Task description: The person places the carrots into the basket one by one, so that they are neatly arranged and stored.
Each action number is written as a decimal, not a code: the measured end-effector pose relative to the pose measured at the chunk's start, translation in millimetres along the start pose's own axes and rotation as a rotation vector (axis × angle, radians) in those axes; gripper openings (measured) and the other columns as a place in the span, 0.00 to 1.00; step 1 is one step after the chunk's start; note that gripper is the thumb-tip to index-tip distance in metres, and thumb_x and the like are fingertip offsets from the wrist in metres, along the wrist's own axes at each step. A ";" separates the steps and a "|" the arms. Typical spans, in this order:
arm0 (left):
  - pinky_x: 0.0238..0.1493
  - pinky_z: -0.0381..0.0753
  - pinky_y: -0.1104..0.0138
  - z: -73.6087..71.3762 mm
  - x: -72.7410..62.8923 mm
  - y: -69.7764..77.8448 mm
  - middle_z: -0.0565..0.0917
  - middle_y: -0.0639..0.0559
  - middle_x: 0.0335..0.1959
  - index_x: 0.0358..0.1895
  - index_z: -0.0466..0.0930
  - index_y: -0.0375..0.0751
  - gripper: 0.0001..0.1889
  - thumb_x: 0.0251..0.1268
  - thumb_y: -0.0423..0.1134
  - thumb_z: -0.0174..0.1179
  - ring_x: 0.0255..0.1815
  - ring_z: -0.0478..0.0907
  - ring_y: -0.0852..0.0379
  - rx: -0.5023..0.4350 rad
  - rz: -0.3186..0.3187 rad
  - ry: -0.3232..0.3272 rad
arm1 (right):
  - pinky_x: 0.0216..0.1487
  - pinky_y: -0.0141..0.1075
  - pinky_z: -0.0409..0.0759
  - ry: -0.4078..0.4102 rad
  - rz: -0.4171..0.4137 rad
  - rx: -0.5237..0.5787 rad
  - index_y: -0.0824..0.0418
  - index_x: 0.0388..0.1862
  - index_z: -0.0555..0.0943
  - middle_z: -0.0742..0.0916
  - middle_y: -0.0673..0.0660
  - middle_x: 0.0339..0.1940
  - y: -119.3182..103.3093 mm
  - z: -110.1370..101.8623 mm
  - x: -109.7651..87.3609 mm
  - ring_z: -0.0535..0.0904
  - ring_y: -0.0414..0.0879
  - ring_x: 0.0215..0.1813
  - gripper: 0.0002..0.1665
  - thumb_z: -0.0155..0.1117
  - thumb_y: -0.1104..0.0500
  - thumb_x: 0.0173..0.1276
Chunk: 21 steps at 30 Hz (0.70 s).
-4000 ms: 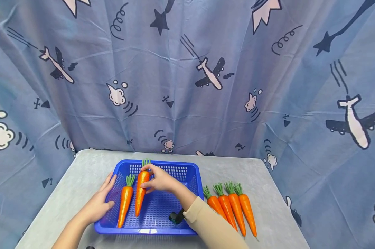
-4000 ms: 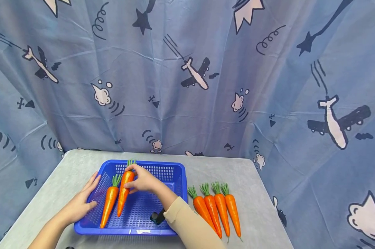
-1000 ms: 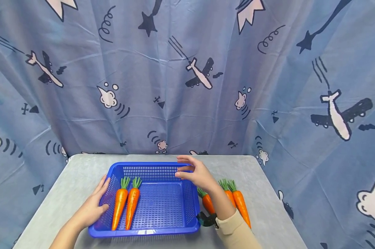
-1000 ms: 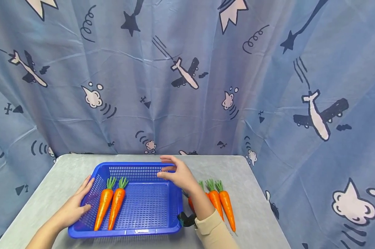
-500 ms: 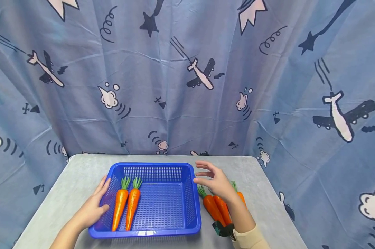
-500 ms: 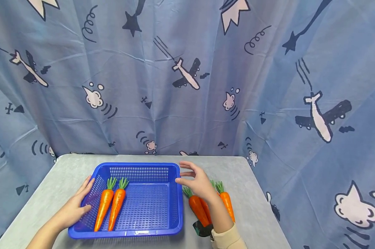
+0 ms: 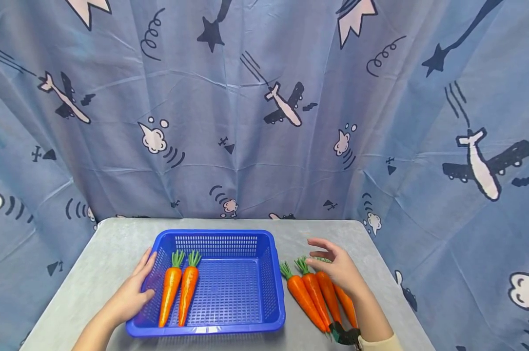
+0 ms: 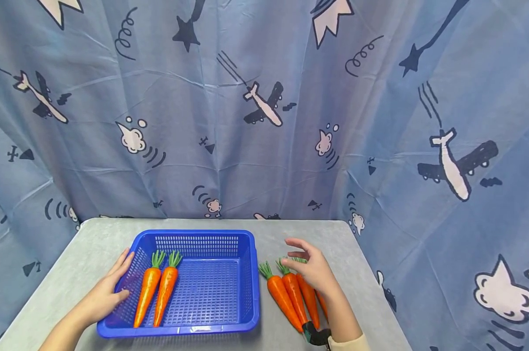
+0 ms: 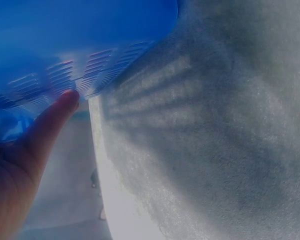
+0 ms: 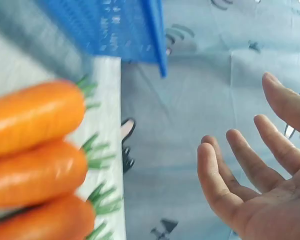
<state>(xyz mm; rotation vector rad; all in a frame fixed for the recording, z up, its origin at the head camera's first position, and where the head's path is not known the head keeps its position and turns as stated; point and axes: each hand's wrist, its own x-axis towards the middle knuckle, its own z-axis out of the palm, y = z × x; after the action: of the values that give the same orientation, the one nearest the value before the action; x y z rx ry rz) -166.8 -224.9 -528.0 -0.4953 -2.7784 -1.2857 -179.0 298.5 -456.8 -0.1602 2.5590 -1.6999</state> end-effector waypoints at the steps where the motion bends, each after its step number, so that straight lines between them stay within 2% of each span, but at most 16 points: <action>1: 0.58 0.39 0.92 0.2 -0.1 -0.2 0.44 0.38 0.84 0.80 0.51 0.35 0.48 0.51 0.24 0.61 0.77 0.50 0.22 -0.002 -0.002 -0.001 | 0.56 0.41 0.84 0.007 0.009 -0.009 0.56 0.69 0.75 0.78 0.61 0.70 3.1 -3.6 -1.3 0.78 0.62 0.66 0.32 0.71 0.55 0.66; 8: 0.64 0.42 0.86 -0.3 -1.7 -1.2 0.44 0.40 0.84 0.81 0.51 0.36 0.48 0.52 0.25 0.61 0.77 0.51 0.23 0.014 -0.007 0.005 | 0.58 0.43 0.83 0.054 0.058 -0.042 0.59 0.70 0.74 0.77 0.61 0.71 20.9 -25.4 -6.3 0.76 0.63 0.68 0.35 0.71 0.53 0.66; 16: 0.58 0.39 0.93 0.2 -0.7 -1.6 0.45 0.37 0.83 0.80 0.52 0.34 0.48 0.50 0.24 0.61 0.76 0.51 0.21 -0.003 0.015 0.008 | 0.56 0.42 0.84 0.101 0.108 -0.103 0.60 0.72 0.73 0.78 0.66 0.69 44.7 -40.9 -12.2 0.79 0.61 0.64 0.35 0.70 0.55 0.68; 21: 0.59 0.39 0.92 -0.1 -0.6 -0.5 0.44 0.37 0.83 0.80 0.52 0.35 0.48 0.51 0.24 0.61 0.77 0.50 0.21 -0.016 0.000 0.003 | 0.60 0.51 0.82 0.116 0.159 -0.128 0.61 0.72 0.73 0.76 0.68 0.70 59.0 -47.0 -11.9 0.75 0.65 0.67 0.36 0.71 0.53 0.67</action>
<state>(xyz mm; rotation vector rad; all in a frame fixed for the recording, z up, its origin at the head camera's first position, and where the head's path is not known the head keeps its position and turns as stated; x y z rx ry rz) -166.4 -225.5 -528.4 -0.4934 -2.7679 -1.3084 -175.4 365.6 -493.1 0.1366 2.6814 -1.5338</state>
